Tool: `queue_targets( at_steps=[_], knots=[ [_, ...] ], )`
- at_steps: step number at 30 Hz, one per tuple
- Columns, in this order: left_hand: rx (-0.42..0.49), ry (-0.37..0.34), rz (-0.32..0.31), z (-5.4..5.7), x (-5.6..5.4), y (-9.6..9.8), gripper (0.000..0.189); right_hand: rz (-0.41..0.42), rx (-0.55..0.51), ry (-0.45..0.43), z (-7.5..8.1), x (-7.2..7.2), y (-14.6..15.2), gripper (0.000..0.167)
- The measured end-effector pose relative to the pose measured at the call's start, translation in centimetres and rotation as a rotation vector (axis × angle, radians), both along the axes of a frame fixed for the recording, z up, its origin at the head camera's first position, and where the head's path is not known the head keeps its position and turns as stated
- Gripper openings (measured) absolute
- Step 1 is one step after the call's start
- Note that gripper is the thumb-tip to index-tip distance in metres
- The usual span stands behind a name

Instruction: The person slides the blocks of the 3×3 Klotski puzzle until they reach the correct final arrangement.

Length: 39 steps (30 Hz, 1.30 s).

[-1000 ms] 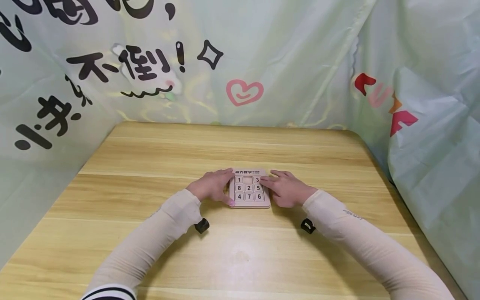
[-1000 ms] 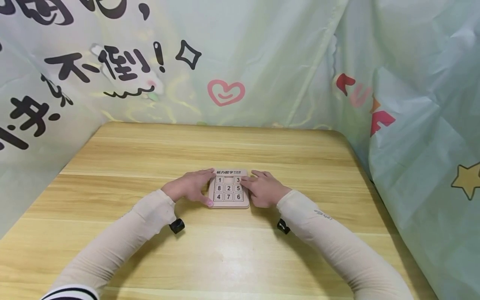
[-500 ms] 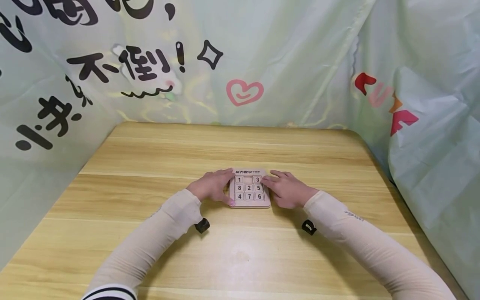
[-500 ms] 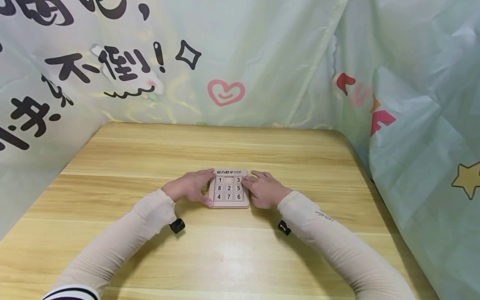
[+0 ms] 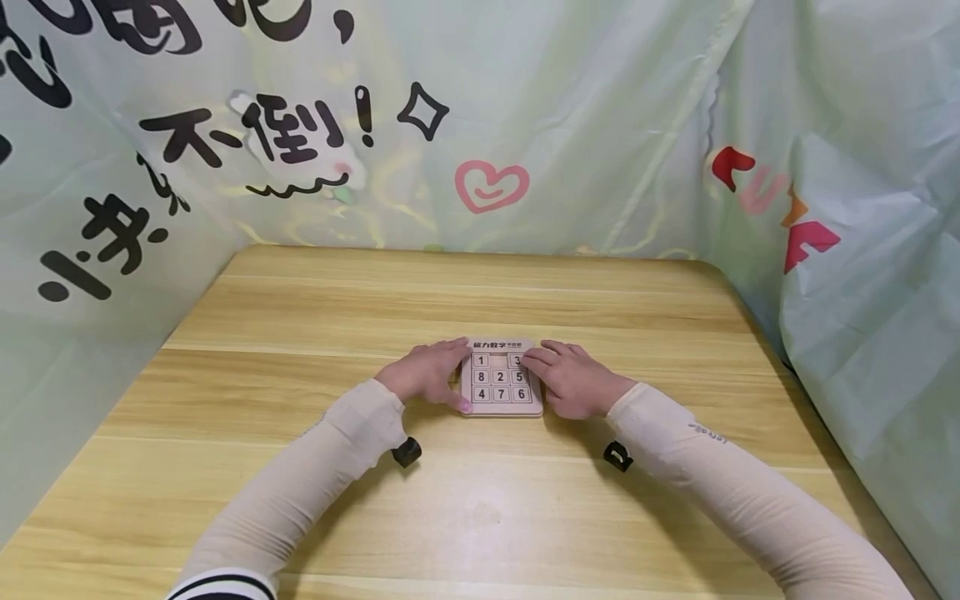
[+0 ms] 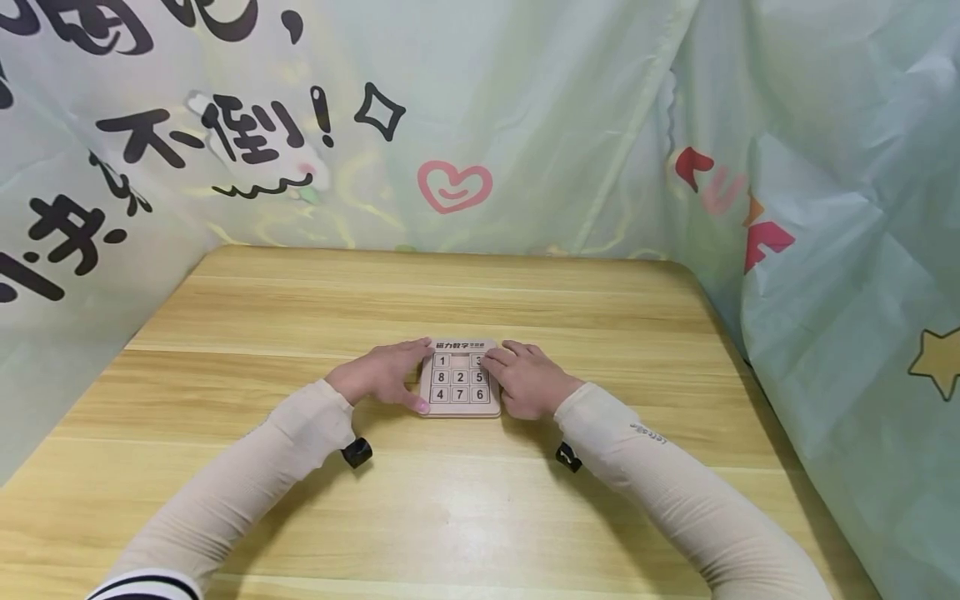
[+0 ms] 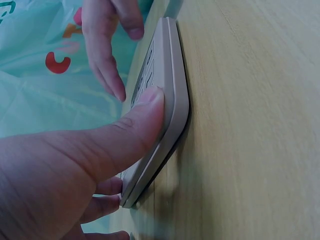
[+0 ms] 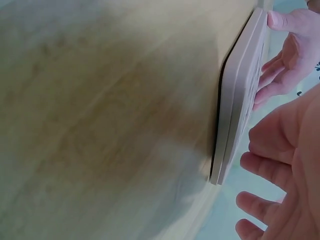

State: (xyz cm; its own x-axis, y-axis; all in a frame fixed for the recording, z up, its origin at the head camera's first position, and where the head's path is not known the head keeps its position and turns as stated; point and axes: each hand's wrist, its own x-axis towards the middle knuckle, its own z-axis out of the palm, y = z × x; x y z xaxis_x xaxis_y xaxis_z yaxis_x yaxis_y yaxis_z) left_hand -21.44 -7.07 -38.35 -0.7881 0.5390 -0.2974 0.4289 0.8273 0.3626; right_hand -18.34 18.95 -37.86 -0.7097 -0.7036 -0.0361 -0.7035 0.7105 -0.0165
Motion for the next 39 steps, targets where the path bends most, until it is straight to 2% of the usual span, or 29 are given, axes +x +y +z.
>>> queue_targets(
  at_steps=[5,12,21,39],
  knots=[
    [-0.005,0.001,-0.006,0.0,0.0,0.0,0.099,0.024,0.007,0.019,-0.4,0.0,-0.1,0.049],
    [-0.012,0.004,-0.011,-0.1,-0.1,0.1,0.1,0.037,0.029,-0.008,-0.5,0.3,-0.4,0.053],
    [-0.021,0.007,-0.009,-0.1,-0.1,0.2,0.1,0.078,0.036,-0.003,-0.7,0.6,-0.9,0.055],
    [-0.044,0.005,-0.013,0.2,0.0,0.1,0.1,0.124,0.05,0.023,-0.9,0.6,-1.4,0.051]
  ],
)
